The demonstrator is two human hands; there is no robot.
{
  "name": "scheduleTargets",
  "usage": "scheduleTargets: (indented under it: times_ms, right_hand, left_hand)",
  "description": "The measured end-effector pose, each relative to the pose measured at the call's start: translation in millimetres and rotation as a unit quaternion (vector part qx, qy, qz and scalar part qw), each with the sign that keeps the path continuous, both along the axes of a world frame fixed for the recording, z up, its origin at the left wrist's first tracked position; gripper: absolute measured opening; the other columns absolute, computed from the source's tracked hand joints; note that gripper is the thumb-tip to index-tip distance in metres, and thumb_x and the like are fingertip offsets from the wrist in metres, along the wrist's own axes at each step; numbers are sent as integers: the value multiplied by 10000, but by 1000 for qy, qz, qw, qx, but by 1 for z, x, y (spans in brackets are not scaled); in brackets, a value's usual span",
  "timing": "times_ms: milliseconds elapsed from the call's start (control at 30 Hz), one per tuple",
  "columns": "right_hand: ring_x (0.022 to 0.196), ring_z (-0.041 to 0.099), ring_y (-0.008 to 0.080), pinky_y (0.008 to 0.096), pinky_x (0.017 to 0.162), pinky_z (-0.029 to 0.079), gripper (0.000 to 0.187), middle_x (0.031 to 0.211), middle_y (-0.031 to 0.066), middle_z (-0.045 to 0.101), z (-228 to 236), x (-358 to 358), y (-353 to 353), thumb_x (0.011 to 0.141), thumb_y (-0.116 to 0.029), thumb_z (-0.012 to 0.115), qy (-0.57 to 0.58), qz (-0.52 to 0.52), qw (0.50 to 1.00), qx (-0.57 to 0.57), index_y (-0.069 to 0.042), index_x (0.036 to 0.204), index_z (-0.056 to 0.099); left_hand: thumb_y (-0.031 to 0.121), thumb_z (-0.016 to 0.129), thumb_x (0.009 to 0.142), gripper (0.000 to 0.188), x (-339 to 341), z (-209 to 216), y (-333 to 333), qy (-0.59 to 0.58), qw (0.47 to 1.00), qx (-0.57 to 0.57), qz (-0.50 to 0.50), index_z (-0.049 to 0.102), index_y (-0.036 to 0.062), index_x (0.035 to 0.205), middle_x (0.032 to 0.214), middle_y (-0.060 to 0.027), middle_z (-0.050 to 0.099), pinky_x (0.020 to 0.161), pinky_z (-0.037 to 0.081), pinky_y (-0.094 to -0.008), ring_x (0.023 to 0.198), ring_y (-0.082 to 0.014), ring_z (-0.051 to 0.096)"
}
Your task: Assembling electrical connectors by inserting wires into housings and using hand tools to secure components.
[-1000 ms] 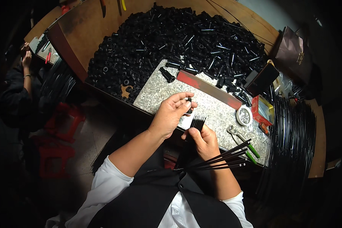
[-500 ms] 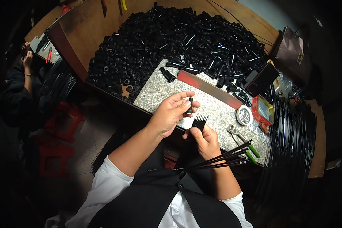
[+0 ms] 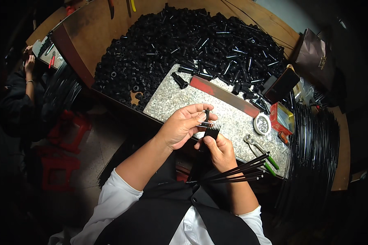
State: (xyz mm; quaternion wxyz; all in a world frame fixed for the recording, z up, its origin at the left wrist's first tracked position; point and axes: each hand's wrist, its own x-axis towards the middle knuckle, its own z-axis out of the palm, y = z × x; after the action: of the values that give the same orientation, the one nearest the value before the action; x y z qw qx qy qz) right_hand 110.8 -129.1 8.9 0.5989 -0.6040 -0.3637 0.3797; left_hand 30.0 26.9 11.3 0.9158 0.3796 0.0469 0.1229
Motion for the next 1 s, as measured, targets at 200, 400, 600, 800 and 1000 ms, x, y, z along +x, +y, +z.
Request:
scheduleTargets:
  times_ms: [200, 400, 600, 800, 1000]
  right_hand:
    - [741, 583, 84, 232, 679, 466, 213, 800, 36, 654, -1, -2, 2, 970, -186, 530, 21, -23, 999, 5, 8, 951, 616]
    - [735, 580, 81, 232, 669, 464, 191, 796, 32, 656, -1, -2, 1, 957, -173, 551, -12, -31, 999, -1, 5, 961, 619]
    - [759, 596, 89, 230, 702, 472, 190, 824, 45, 663, -2, 0, -2, 962, -169, 545, -18, -29, 999, -17, 4, 1004, 612]
    - [722, 581, 78, 235, 665, 473, 176, 778, 30, 658, 4, -4, -1, 941, -157, 581, -27, -49, 998, -8, 8, 962, 638]
    - [746, 595, 83, 235, 690, 480, 166, 810, 35, 664, 1, 0, -1, 950, -142, 560, -34, -34, 999, -19, 6, 990, 624]
  left_hand:
    - [95, 518, 954, 328, -1, 1, 1, -3, 1000, -5, -15, 486, 7, 1268, 1109, -130, 608, 837, 533, -303, 980, -170, 617]
    - [89, 525, 949, 324, 1, -6, 3, -21, 999, -20, -35, 488, 17, 1263, 1124, -132, 602, 842, 533, -310, 992, -178, 617]
    - [75, 539, 942, 269, -3, -14, 3, -24, 997, -38, -59, 546, -12, 1197, 1072, -107, 635, 819, 541, -288, 969, -171, 637]
    - [53, 571, 916, 284, -14, -14, 1, -25, 999, 8, -35, 545, -43, 1181, 1073, -132, 619, 708, 562, -298, 941, -183, 632]
    - [-15, 599, 879, 308, -16, 6, -8, 11, 986, 164, 4, 538, -59, 1178, 1030, -109, 622, 707, 554, -284, 928, -144, 618]
